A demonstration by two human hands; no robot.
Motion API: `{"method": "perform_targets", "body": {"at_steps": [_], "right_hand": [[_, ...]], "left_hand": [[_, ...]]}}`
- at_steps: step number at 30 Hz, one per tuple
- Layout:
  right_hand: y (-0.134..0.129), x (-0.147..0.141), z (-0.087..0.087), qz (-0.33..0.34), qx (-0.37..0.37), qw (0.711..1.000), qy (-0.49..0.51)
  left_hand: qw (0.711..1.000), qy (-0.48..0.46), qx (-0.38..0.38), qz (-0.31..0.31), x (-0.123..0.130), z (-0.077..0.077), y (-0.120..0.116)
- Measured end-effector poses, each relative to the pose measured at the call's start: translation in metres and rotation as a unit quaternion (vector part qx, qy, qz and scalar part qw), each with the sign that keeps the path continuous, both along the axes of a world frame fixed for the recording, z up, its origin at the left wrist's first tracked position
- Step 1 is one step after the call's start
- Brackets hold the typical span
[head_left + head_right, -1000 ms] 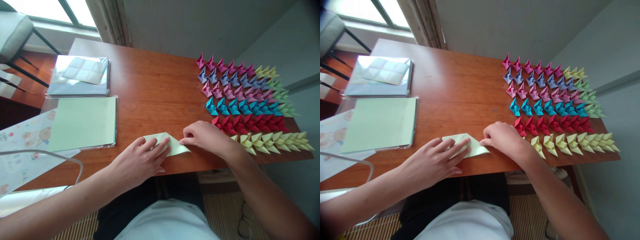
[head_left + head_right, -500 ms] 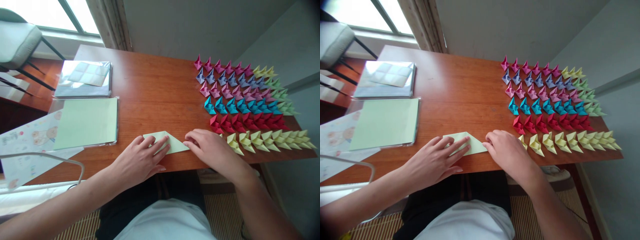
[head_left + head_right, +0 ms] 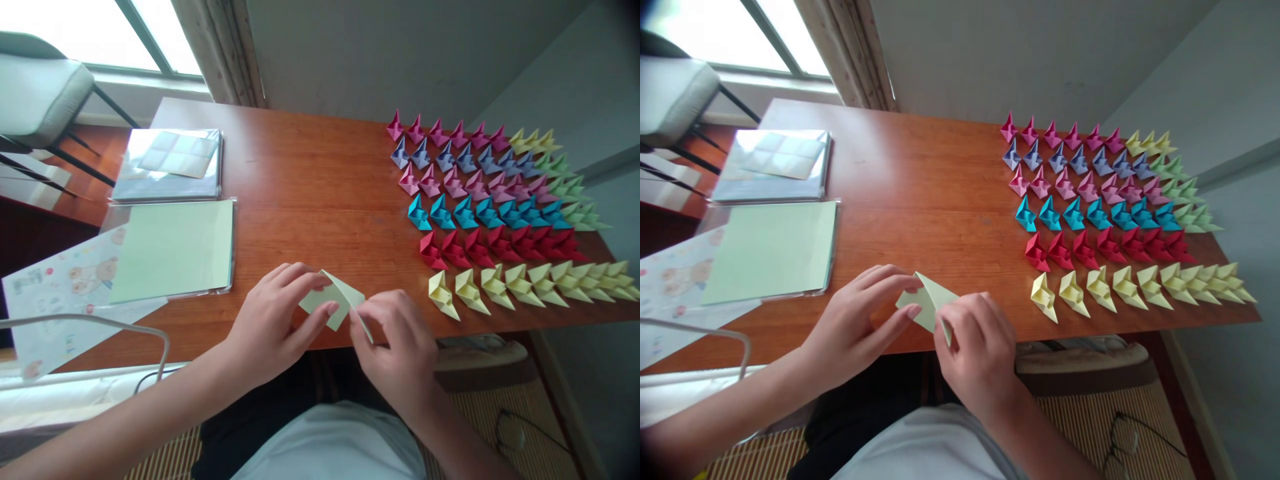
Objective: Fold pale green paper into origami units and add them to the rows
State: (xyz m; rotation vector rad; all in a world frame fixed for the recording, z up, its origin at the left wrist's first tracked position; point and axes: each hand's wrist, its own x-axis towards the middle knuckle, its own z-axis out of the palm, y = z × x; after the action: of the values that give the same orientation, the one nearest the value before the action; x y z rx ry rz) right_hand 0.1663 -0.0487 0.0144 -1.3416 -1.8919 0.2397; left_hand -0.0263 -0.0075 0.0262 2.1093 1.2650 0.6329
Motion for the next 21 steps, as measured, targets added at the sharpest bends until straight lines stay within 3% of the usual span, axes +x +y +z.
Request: {"method": "perform_targets", "body": {"at_steps": [2,5,11,13,16,18,21], "right_hand": [[-0.007,-0.008,0.000,0.035,0.051,0.998,-0.014],[-0.014,-0.017,-0.001,0.074,0.065,0.995,-0.028],[-0.011,-0.017,0.012,0.213,0.058,0.975,0.001],[-0.004,-0.008,0.015,0.193,0.051,0.980,0.016],[0.011,0.012,0.011,0.038,0.026,0.999,0.017],[0.022,0.026,0.002,-0.030,-0.061,0.996,0.059],[0.033,0.039,-0.012,-0.008,-0.225,0.956,0.188]], "left_hand": [[0.997,-0.069,-0.040,0.022,0.004,0.007,0.002],[0.986,-0.136,-0.091,0.045,0.009,0.016,0.003],[0.976,-0.163,-0.134,0.051,0.005,0.023,0.003],[0.979,-0.152,-0.134,0.034,0.002,0.019,0.003],[0.983,-0.138,-0.124,0.016,-0.003,0.011,0.004],[0.985,-0.133,-0.114,0.012,-0.006,0.006,0.003],[0.988,-0.115,-0.107,-0.007,-0.008,0.001,0.002]]}}
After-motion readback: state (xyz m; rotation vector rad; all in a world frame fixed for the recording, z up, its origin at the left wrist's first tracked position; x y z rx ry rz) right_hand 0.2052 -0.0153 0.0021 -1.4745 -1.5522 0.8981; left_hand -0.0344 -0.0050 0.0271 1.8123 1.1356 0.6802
